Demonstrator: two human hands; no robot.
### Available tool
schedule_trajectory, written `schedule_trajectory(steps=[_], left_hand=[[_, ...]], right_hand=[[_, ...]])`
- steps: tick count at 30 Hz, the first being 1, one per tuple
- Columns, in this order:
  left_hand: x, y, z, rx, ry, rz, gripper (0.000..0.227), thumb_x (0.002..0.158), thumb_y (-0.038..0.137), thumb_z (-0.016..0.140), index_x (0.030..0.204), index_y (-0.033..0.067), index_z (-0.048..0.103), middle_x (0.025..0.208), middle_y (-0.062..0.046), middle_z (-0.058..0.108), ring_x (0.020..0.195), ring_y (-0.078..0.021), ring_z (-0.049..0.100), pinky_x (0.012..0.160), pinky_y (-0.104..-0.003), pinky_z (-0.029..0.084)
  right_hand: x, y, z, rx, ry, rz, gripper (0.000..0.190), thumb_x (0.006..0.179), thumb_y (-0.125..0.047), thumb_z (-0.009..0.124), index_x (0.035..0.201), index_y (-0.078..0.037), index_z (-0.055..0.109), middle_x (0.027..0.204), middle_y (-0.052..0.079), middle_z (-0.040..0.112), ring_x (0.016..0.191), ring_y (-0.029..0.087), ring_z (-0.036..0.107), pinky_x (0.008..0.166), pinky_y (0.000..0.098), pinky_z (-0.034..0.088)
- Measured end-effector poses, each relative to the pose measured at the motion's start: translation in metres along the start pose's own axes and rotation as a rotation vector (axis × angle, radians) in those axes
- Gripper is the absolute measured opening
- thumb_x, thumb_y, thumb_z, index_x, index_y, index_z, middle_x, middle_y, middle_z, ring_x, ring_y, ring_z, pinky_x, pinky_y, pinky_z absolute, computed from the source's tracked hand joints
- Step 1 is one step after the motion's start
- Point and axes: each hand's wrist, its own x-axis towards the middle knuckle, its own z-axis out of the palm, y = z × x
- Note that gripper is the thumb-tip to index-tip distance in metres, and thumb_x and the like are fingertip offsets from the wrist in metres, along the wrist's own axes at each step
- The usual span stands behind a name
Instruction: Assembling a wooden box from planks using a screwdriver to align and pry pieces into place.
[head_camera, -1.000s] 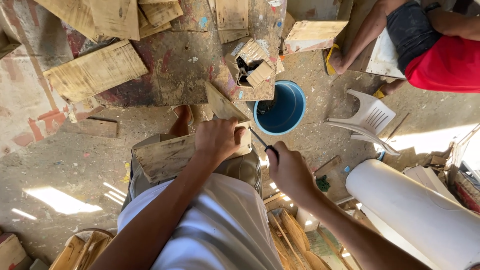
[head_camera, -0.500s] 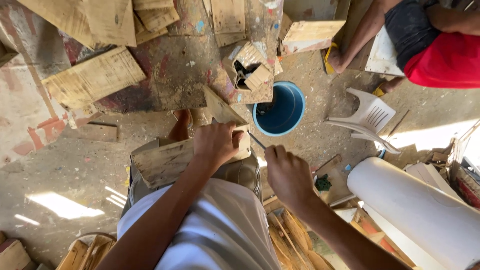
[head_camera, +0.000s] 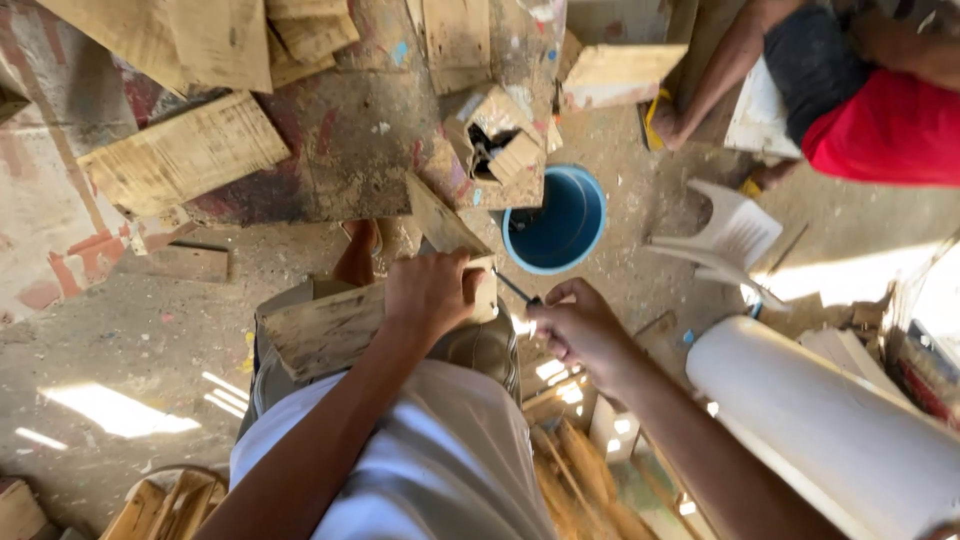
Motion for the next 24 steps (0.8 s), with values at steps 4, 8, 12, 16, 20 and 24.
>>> schedule_trajectory(steps=[4, 8, 12, 16, 20, 24], left_hand=[[0.002, -0.008, 0.001, -0.029, -0.002, -0.009, 0.033, 0.097, 0.045, 0.055, 0.099, 0.0156, 0.07, 0.081, -0.011, 0.074, 0.081, -0.0362, 0.077, 0.076, -0.049, 0.058], [0.008, -0.009, 0.004, -0.024, 0.019, -0.016, 0.033, 0.096, 0.046, 0.056, 0.098, 0.0165, 0.07, 0.08, -0.01, 0.074, 0.081, -0.0359, 0.077, 0.075, -0.05, 0.059], [0.001, -0.004, 0.005, 0.016, -0.008, -0.014, 0.032, 0.096, 0.046, 0.055, 0.098, 0.0171, 0.069, 0.08, -0.009, 0.074, 0.08, -0.034, 0.077, 0.076, -0.048, 0.059], [0.004, -0.003, 0.003, 0.021, 0.001, -0.029, 0.03, 0.095, 0.046, 0.056, 0.098, 0.018, 0.068, 0.081, -0.008, 0.075, 0.081, -0.0335, 0.078, 0.074, -0.049, 0.059], [0.006, -0.001, 0.002, 0.027, -0.007, -0.046, 0.029, 0.094, 0.046, 0.058, 0.099, 0.019, 0.069, 0.08, -0.007, 0.074, 0.08, -0.0331, 0.077, 0.073, -0.048, 0.058], [0.002, -0.005, -0.006, -0.017, -0.025, -0.057, 0.029, 0.094, 0.044, 0.059, 0.101, 0.0181, 0.069, 0.082, -0.009, 0.075, 0.083, -0.0346, 0.077, 0.076, -0.049, 0.058]], right_hand=[[-0.015, 0.0, 0.004, -1.179, 0.228, -0.667, 0.012, 0.091, -0.009, 0.06, 0.103, -0.008, 0.057, 0.08, 0.013, 0.066, 0.065, 0.035, 0.073, 0.056, 0.0489, 0.059], [0.014, 0.037, -0.003, -1.668, 0.51, -1.158, 0.019, 0.089, -0.019, 0.066, 0.106, -0.01, 0.06, 0.079, 0.003, 0.058, 0.066, 0.019, 0.068, 0.057, 0.0338, 0.055], [0.002, 0.037, 0.008, -1.735, 0.45, -1.183, 0.023, 0.079, -0.01, 0.061, 0.102, -0.006, 0.059, 0.077, 0.004, 0.055, 0.053, 0.017, 0.066, 0.045, 0.0292, 0.054], [-0.003, 0.028, 0.018, -1.701, 0.43, -0.962, 0.015, 0.085, -0.013, 0.062, 0.099, -0.012, 0.058, 0.076, 0.002, 0.06, 0.055, 0.016, 0.071, 0.046, 0.0311, 0.058], [-0.001, 0.013, 0.01, -1.209, 0.216, -0.616, 0.018, 0.102, -0.02, 0.05, 0.109, -0.005, 0.057, 0.077, 0.014, 0.068, 0.065, 0.037, 0.075, 0.058, 0.0514, 0.061], [0.014, -0.001, -0.007, -0.119, -0.033, -0.033, 0.02, 0.099, -0.021, 0.059, 0.098, -0.002, 0.053, 0.066, 0.008, 0.061, 0.044, 0.01, 0.05, 0.035, 0.0223, 0.036]])
